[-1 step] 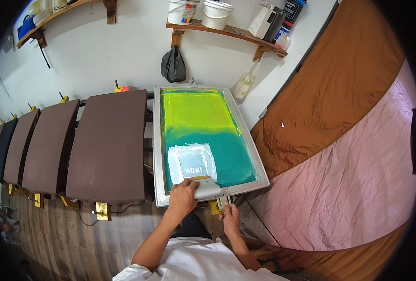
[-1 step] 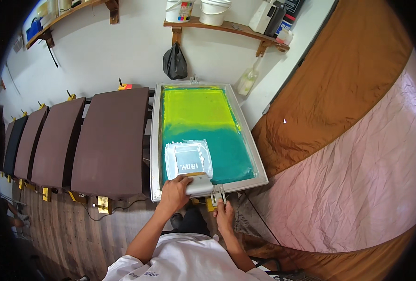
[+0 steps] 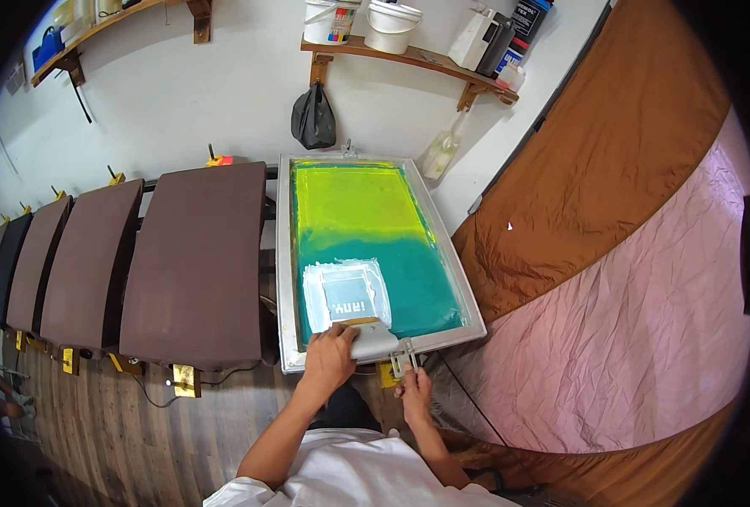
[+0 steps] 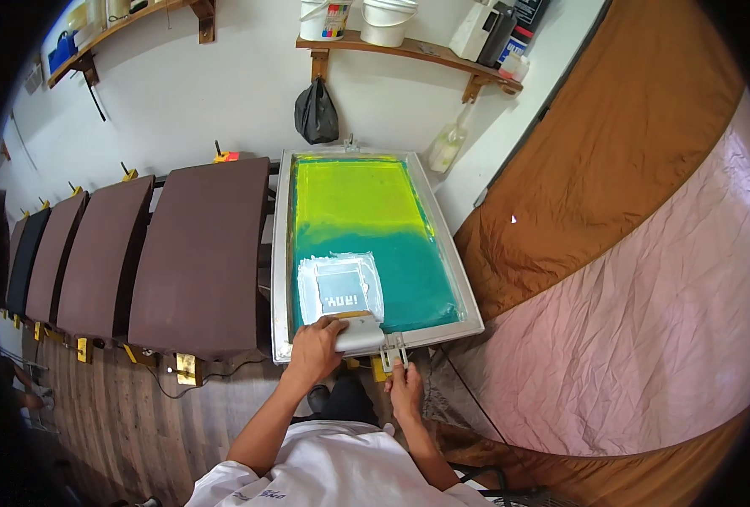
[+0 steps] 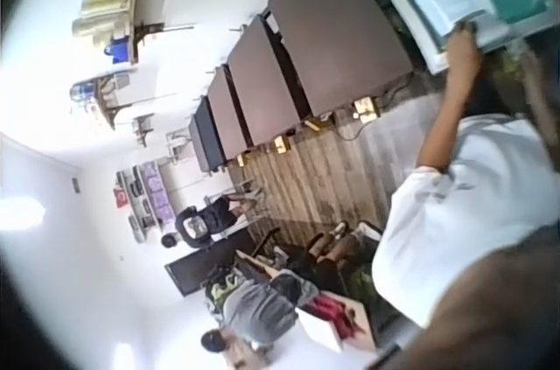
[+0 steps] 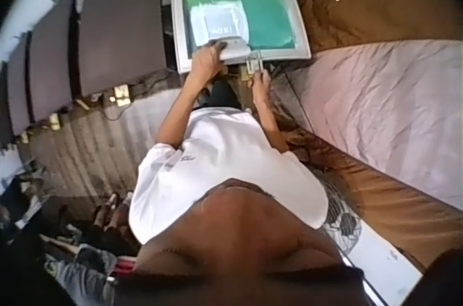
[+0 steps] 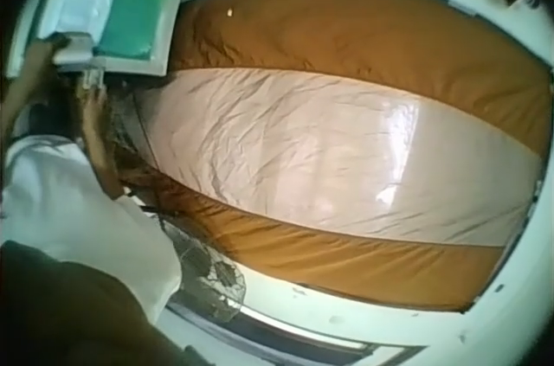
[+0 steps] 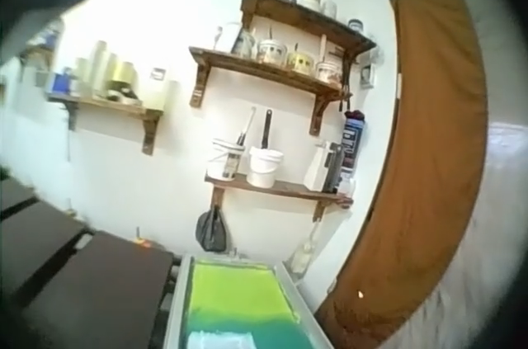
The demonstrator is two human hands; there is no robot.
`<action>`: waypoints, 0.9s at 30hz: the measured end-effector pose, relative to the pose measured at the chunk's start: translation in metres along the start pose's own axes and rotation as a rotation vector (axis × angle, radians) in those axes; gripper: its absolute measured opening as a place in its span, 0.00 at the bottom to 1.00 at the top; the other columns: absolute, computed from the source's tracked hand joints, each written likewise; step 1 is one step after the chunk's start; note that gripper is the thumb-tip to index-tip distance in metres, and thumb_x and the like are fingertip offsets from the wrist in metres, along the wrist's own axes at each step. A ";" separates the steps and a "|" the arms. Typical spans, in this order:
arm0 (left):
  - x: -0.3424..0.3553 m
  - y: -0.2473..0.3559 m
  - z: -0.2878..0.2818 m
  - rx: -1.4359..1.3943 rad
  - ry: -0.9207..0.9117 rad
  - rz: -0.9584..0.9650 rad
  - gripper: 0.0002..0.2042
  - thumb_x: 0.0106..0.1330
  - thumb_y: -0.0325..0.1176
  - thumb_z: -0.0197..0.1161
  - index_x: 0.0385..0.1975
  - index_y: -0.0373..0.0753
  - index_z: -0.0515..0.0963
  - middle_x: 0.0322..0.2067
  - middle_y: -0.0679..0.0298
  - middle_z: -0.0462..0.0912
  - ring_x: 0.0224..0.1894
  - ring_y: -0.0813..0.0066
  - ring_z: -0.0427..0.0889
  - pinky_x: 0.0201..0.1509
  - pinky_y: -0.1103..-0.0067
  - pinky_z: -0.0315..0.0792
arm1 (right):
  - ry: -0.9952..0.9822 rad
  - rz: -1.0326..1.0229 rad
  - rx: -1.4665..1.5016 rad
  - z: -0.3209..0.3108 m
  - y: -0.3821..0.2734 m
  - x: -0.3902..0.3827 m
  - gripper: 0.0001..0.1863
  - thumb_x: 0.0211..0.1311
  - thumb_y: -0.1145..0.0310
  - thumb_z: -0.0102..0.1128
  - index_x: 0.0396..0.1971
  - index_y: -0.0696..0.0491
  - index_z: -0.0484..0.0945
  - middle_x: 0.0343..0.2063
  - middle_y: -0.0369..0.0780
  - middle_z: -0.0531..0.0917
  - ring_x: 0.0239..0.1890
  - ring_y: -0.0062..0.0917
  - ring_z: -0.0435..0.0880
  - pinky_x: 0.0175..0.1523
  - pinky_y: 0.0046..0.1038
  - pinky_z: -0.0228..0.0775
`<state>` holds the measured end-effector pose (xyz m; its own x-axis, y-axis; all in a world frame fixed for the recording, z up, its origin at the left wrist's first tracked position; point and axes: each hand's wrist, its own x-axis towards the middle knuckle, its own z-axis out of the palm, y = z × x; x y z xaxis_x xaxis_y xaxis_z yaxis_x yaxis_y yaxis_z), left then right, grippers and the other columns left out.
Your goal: Applying white ink to a screen printing frame using a squeegee.
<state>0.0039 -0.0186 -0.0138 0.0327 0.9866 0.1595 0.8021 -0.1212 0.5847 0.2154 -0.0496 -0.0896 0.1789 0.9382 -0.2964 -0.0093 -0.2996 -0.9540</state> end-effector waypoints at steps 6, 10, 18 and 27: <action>-0.003 -0.001 0.001 0.002 0.015 0.013 0.23 0.45 0.23 0.67 0.46 0.40 0.80 0.44 0.57 0.82 0.45 0.58 0.82 0.50 0.66 0.74 | -0.005 -0.042 -0.029 0.000 0.000 0.000 0.16 0.73 0.59 0.52 0.26 0.51 0.66 0.15 0.31 0.66 0.15 0.15 0.67 0.19 0.21 0.60; -0.002 0.002 -0.002 -0.005 0.004 0.002 0.23 0.45 0.23 0.67 0.47 0.39 0.80 0.44 0.57 0.82 0.45 0.58 0.82 0.49 0.66 0.74 | 0.004 -0.030 -0.078 0.000 -0.007 -0.001 0.16 0.74 0.59 0.52 0.27 0.52 0.67 0.15 0.31 0.66 0.15 0.15 0.67 0.19 0.21 0.60; -0.001 0.000 -0.001 0.005 -0.005 -0.008 0.27 0.43 0.24 0.69 0.50 0.42 0.80 0.47 0.57 0.82 0.42 0.53 0.84 0.49 0.66 0.78 | 0.001 -0.028 -0.068 -0.002 -0.003 0.000 0.15 0.74 0.59 0.51 0.28 0.53 0.68 0.15 0.31 0.67 0.15 0.14 0.66 0.19 0.21 0.58; 0.000 0.002 -0.006 0.001 0.002 0.017 0.26 0.44 0.24 0.69 0.49 0.42 0.80 0.46 0.55 0.82 0.40 0.52 0.84 0.47 0.65 0.79 | 0.010 -0.046 -0.108 -0.005 -0.006 -0.001 0.19 0.73 0.56 0.53 0.25 0.54 0.67 0.14 0.33 0.70 0.14 0.16 0.70 0.18 0.23 0.59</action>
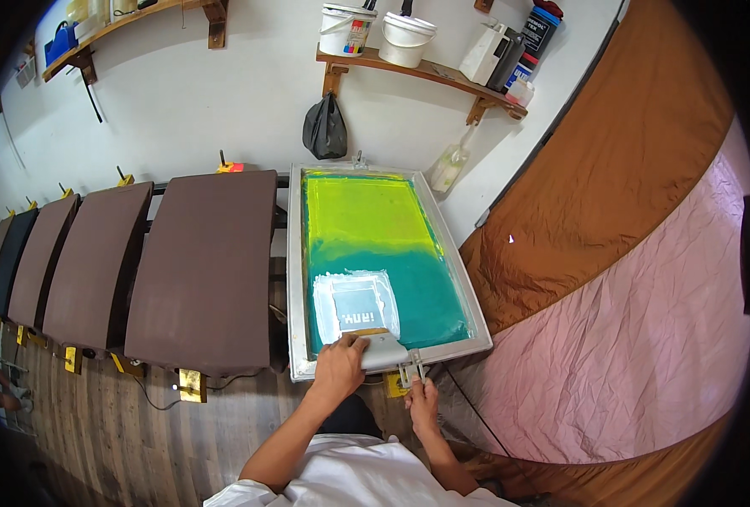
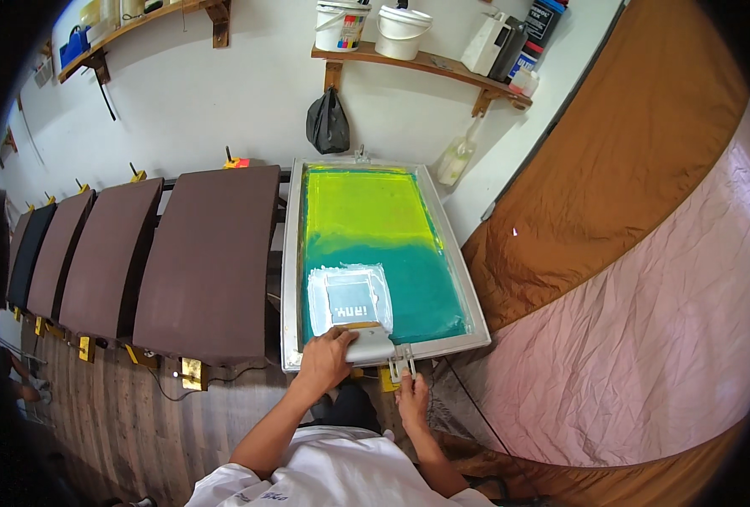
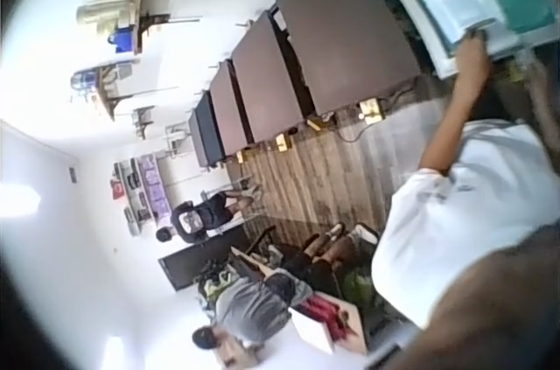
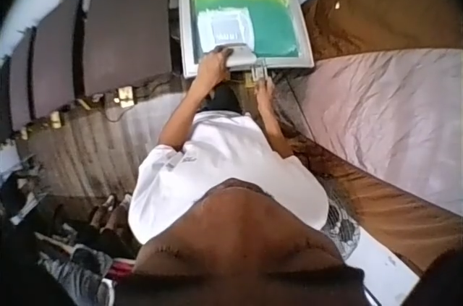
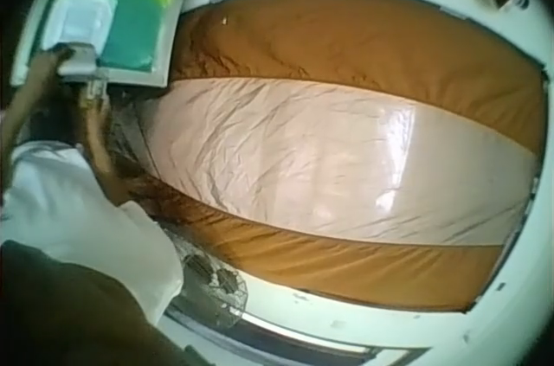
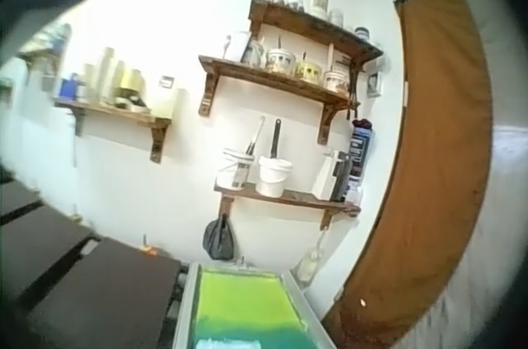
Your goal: Applying white ink to a screen printing frame using a squeegee.
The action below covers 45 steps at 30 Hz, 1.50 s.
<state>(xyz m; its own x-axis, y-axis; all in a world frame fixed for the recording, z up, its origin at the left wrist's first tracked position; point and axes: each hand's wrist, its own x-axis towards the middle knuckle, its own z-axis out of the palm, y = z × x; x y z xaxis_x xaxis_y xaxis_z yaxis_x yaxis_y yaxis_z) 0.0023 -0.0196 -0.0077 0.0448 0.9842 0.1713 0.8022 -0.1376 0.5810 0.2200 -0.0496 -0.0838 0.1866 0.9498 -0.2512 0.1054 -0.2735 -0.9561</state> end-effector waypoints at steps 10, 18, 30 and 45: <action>0.001 0.001 -0.001 0.009 -0.037 -0.031 0.26 0.44 0.24 0.68 0.49 0.42 0.80 0.47 0.55 0.82 0.42 0.52 0.84 0.48 0.65 0.79 | 0.008 0.002 -0.009 -0.001 0.008 0.003 0.19 0.73 0.56 0.53 0.25 0.53 0.67 0.14 0.33 0.70 0.14 0.16 0.69 0.18 0.23 0.59; -0.001 0.001 -0.002 0.013 -0.040 -0.035 0.27 0.44 0.24 0.68 0.50 0.42 0.79 0.48 0.55 0.82 0.43 0.52 0.84 0.49 0.65 0.78 | -0.024 0.014 0.004 0.000 0.000 0.000 0.15 0.74 0.61 0.52 0.27 0.52 0.69 0.15 0.29 0.65 0.16 0.12 0.64 0.20 0.20 0.56; 0.001 0.002 -0.003 0.016 -0.042 -0.031 0.27 0.43 0.24 0.69 0.50 0.42 0.80 0.47 0.54 0.82 0.41 0.52 0.84 0.48 0.66 0.79 | -0.023 -0.010 0.023 0.000 -0.002 0.001 0.16 0.74 0.61 0.52 0.25 0.52 0.69 0.14 0.29 0.65 0.15 0.12 0.64 0.20 0.20 0.57; 0.003 -0.001 0.000 0.006 -0.032 -0.031 0.26 0.44 0.25 0.70 0.49 0.42 0.80 0.47 0.55 0.82 0.40 0.52 0.85 0.47 0.66 0.79 | -0.017 -0.032 0.043 -0.002 0.008 0.003 0.18 0.73 0.57 0.53 0.25 0.53 0.68 0.15 0.30 0.67 0.15 0.14 0.67 0.19 0.22 0.58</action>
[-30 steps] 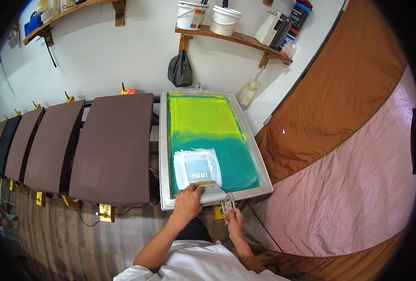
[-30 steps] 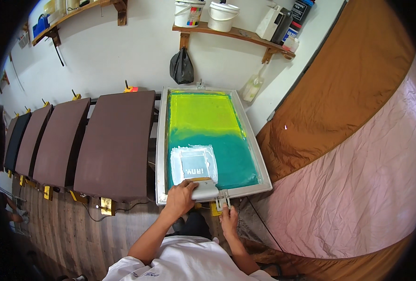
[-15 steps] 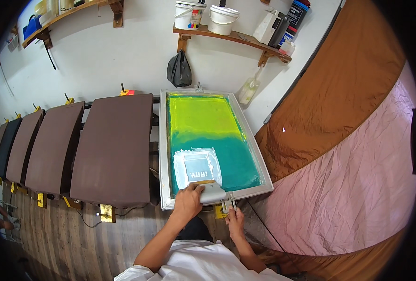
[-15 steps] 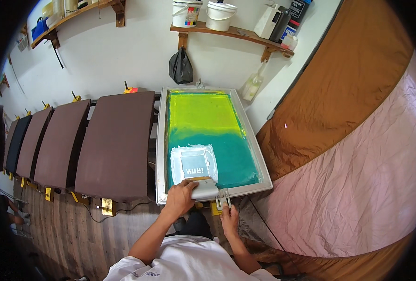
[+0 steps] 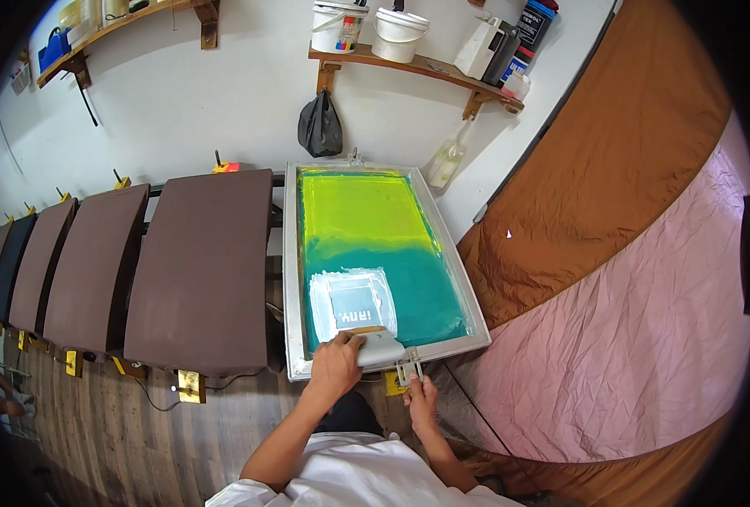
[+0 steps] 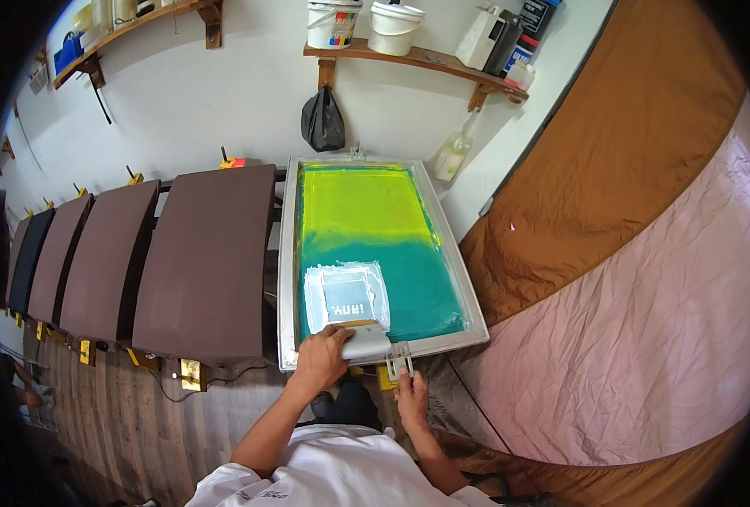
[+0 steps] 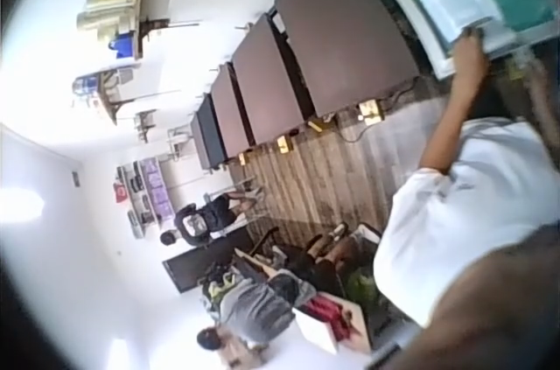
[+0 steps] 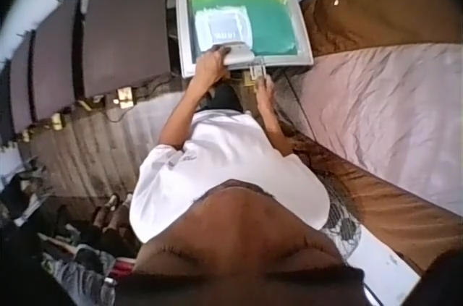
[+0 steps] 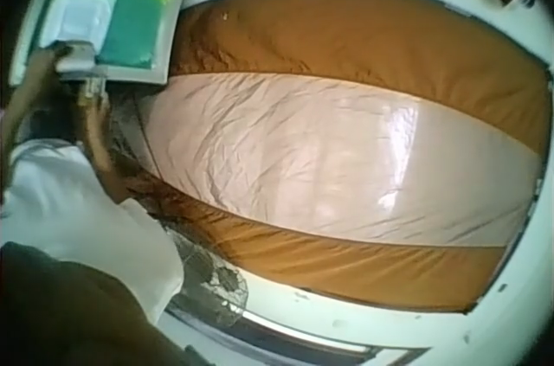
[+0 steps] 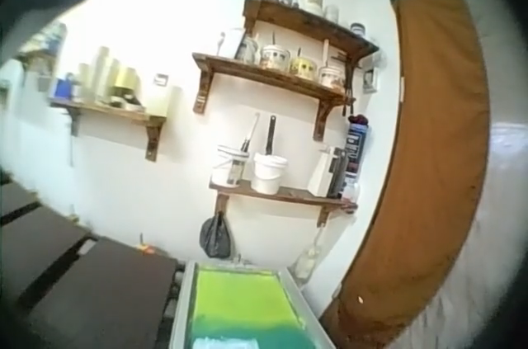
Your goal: Applying white ink to a screen printing frame using a squeegee.
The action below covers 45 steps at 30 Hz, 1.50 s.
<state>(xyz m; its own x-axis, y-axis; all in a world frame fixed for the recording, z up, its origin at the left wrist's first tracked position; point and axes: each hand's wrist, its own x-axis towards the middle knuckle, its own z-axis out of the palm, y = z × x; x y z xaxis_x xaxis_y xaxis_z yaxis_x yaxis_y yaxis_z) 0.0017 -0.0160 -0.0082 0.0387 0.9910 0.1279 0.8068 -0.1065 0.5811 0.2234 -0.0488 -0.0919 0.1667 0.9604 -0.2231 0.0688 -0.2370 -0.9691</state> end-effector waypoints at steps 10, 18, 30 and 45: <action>0.003 -0.003 0.008 -0.015 -0.021 -0.046 0.24 0.44 0.26 0.71 0.48 0.42 0.81 0.46 0.55 0.83 0.40 0.53 0.85 0.47 0.65 0.79 | -0.154 0.126 0.131 -0.011 -0.002 0.001 0.19 0.73 0.52 0.52 0.27 0.50 0.69 0.18 0.29 0.65 0.20 0.15 0.68 0.25 0.21 0.62; 0.010 -0.011 0.018 -0.003 -0.053 -0.066 0.23 0.47 0.24 0.69 0.48 0.43 0.81 0.47 0.54 0.83 0.40 0.51 0.85 0.47 0.65 0.80 | -0.385 0.153 -0.696 -0.046 -0.010 0.023 0.26 0.70 0.45 0.52 0.32 0.57 0.77 0.22 0.41 0.82 0.23 0.26 0.83 0.29 0.29 0.72; 0.026 -0.010 0.001 -0.031 -0.096 -0.055 0.20 0.51 0.19 0.60 0.45 0.41 0.82 0.37 0.51 0.83 0.37 0.49 0.84 0.44 0.62 0.78 | -0.793 -0.603 -1.214 0.067 -0.135 0.087 0.29 0.41 0.76 0.69 0.50 0.55 0.76 0.44 0.45 0.79 0.54 0.41 0.77 0.55 0.40 0.71; 0.137 -0.088 -0.047 0.060 -0.189 -0.088 0.15 0.50 0.26 0.66 0.41 0.42 0.84 0.34 0.49 0.85 0.39 0.48 0.85 0.46 0.63 0.79 | -0.747 -0.630 -1.071 0.165 -0.163 0.184 0.10 0.44 0.77 0.59 0.30 0.55 0.82 0.31 0.52 0.84 0.38 0.50 0.84 0.42 0.47 0.76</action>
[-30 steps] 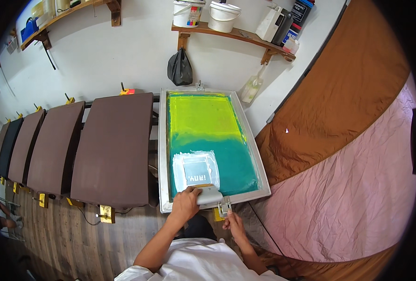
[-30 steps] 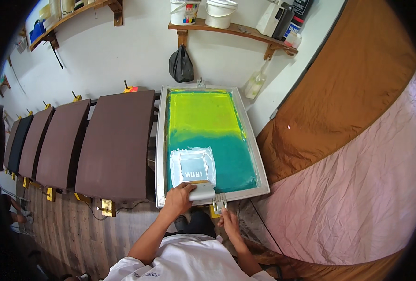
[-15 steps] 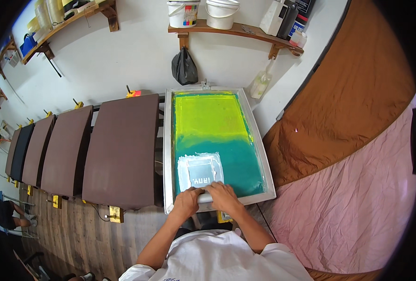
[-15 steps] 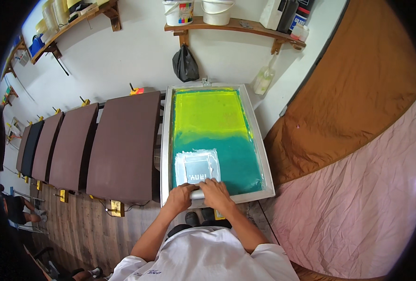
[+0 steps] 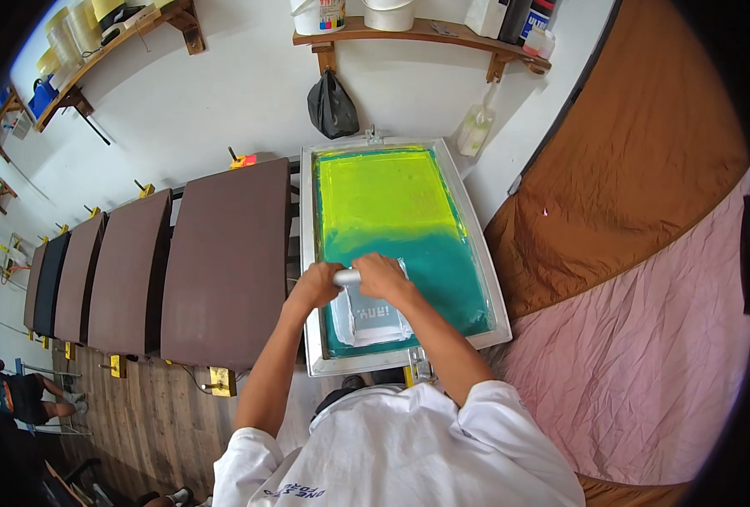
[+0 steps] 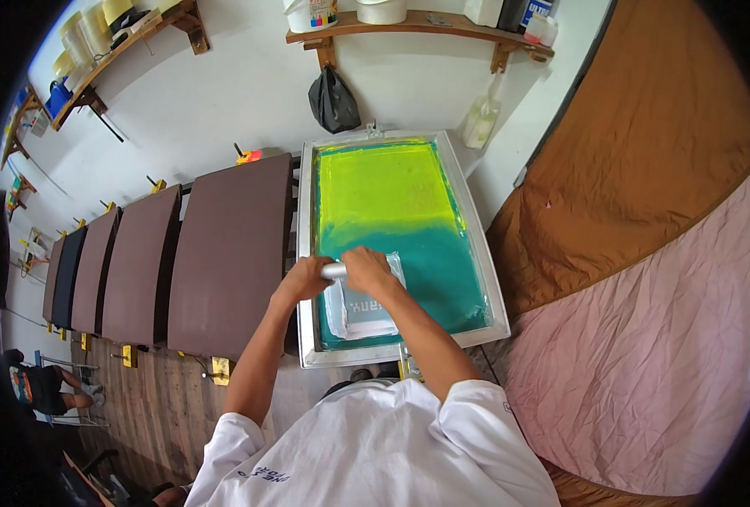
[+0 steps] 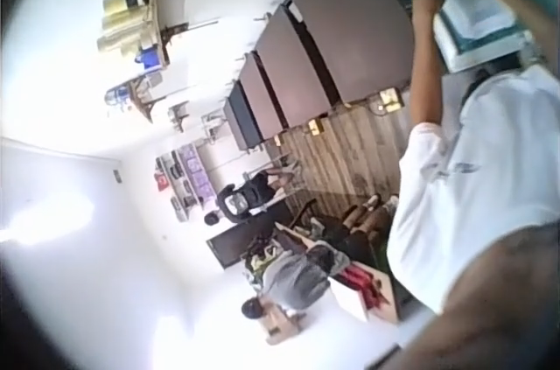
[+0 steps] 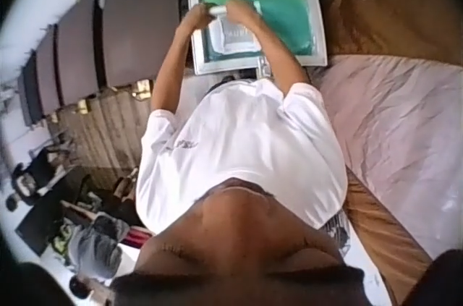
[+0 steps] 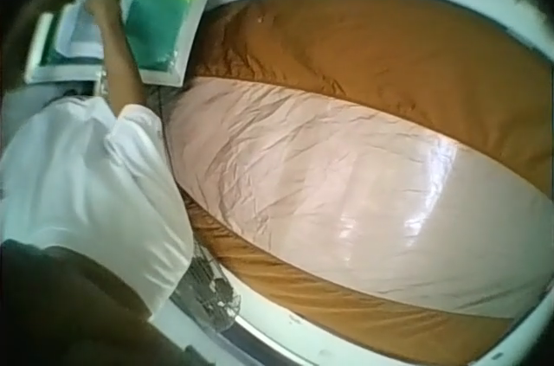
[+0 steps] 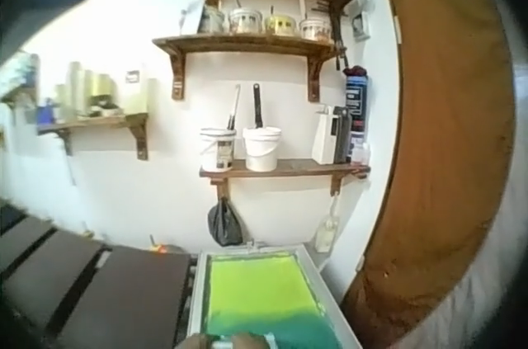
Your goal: Applying white ink to a screen printing frame using a squeegee.
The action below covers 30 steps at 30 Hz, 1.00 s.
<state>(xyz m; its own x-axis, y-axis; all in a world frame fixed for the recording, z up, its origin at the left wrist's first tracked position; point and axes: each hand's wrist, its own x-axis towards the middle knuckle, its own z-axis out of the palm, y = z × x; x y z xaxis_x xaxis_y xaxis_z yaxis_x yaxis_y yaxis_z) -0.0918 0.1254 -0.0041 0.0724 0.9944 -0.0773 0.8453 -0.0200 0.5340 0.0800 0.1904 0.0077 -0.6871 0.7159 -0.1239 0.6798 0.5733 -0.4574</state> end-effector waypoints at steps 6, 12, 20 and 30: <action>0.001 -0.012 0.011 0.002 -0.020 0.004 0.18 0.49 0.24 0.64 0.43 0.43 0.84 0.34 0.49 0.85 0.38 0.48 0.84 0.46 0.62 0.79 | 0.004 0.010 0.023 0.014 0.001 0.002 0.14 0.41 0.79 0.61 0.33 0.56 0.83 0.32 0.51 0.85 0.39 0.48 0.84 0.45 0.45 0.77; -0.045 0.012 0.019 -0.043 -0.055 0.034 0.20 0.47 0.20 0.60 0.43 0.41 0.83 0.33 0.48 0.84 0.37 0.47 0.84 0.44 0.63 0.79 | -0.021 -0.045 0.055 0.023 -0.005 -0.041 0.16 0.40 0.78 0.64 0.34 0.57 0.83 0.32 0.50 0.84 0.40 0.47 0.84 0.47 0.43 0.77; -0.096 0.045 0.032 -0.153 -0.147 0.041 0.16 0.50 0.22 0.61 0.41 0.38 0.82 0.32 0.47 0.84 0.35 0.46 0.83 0.43 0.61 0.78 | -0.092 -0.036 0.097 0.023 -0.017 -0.103 0.12 0.42 0.80 0.61 0.32 0.57 0.83 0.33 0.49 0.84 0.40 0.46 0.83 0.47 0.42 0.76; 0.039 0.021 0.037 -0.081 -0.097 0.110 0.13 0.51 0.28 0.68 0.38 0.38 0.83 0.33 0.49 0.85 0.37 0.48 0.84 0.44 0.64 0.78 | -0.051 0.116 -0.015 -0.023 0.042 -0.023 0.15 0.38 0.79 0.61 0.33 0.54 0.83 0.30 0.49 0.85 0.39 0.47 0.84 0.43 0.45 0.77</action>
<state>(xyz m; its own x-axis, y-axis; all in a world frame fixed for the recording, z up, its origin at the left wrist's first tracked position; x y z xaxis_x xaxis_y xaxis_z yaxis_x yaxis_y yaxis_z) -0.0514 0.1603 -0.0273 0.2163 0.9718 -0.0936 0.7845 -0.1159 0.6092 0.1299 0.2073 0.0121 -0.6158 0.7566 -0.2199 0.7587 0.4942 -0.4244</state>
